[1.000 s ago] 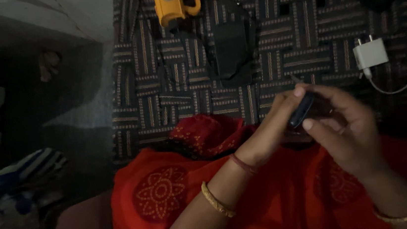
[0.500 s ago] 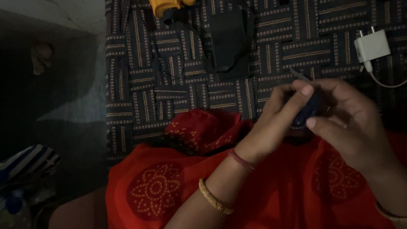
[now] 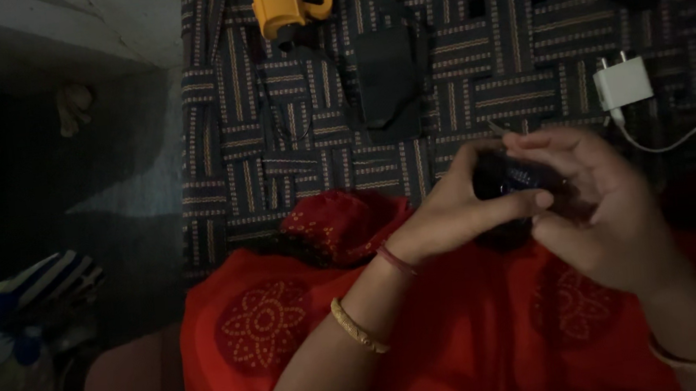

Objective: The person removes a phone case, then uses a metal prying tool to carefully pry open the edges of a smartphone. They repeatedly work along the seams to separate the back cover from the chassis.

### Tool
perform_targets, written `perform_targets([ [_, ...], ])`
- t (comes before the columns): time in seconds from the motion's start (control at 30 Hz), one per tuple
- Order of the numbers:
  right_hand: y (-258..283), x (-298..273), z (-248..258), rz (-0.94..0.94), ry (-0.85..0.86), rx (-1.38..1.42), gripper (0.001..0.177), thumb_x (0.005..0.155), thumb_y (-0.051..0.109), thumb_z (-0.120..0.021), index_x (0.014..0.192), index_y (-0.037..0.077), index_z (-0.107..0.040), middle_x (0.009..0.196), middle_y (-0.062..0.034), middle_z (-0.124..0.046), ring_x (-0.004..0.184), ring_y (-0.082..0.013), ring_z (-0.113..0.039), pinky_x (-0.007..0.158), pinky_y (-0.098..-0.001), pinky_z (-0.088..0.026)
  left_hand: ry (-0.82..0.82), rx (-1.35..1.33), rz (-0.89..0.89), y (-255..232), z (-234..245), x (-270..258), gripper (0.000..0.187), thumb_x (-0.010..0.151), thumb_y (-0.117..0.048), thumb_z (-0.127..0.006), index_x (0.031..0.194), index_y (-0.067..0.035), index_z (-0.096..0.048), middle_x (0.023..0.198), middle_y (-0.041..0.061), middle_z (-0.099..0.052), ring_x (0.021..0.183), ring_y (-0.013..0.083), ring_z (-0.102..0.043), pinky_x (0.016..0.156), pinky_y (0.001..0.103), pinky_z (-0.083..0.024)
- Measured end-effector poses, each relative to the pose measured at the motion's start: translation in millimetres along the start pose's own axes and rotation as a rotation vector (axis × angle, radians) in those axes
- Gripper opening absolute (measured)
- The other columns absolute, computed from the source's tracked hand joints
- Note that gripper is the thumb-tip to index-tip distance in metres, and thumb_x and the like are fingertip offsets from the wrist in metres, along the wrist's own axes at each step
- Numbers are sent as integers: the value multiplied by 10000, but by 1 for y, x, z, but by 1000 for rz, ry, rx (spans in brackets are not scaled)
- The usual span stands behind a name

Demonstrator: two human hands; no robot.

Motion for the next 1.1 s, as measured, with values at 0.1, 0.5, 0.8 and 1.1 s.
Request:
perform_targets([
  [0.1,6,-1,0,8,-12,18,586,790,-119,-606,1340,1,-443,1526,-259,-556,1300,-260,-630,738,-251,-553,-33,44,-2,-6,0,-1,1105,687,-519,-793,1430,180,-369,1245,344,-634,1143,399,-689,949,413,-593],
  [0.5,24,-15,11,120,-79,-95,491,795,-82,-635,1194,33,-373,1522,-326,-479,1366,-320,-602,992,-379,-611,-7,30,-17,0,-17,-3,1017,771,-504,-762,1463,122,-359,1303,325,-594,1218,400,-647,987,439,-569],
  [0.8,17,1,13,39,52,80,584,862,-30,-685,1407,-18,-476,1422,-216,-607,1344,-285,-616,1072,-433,-509,133,-568,282,18,-39,-6,1086,843,-835,-377,1589,-59,-237,1536,314,-346,1403,484,-415,1046,581,-481],
  [1.1,-9,-1,3,-6,-54,140,463,925,18,-674,1379,-8,-588,1271,-128,-713,1169,-176,-695,994,-315,-581,168,-353,188,21,-42,-11,1183,842,-897,-223,1608,2,-161,1596,346,-256,1486,496,-285,1115,613,-376],
])
Point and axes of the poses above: each hand's wrist, its own x-axis towards the middle knuckle, its own z-axis out of the back of the hand, y = z × x, the point moved 10 cm from there along x, towards the middle knuckle
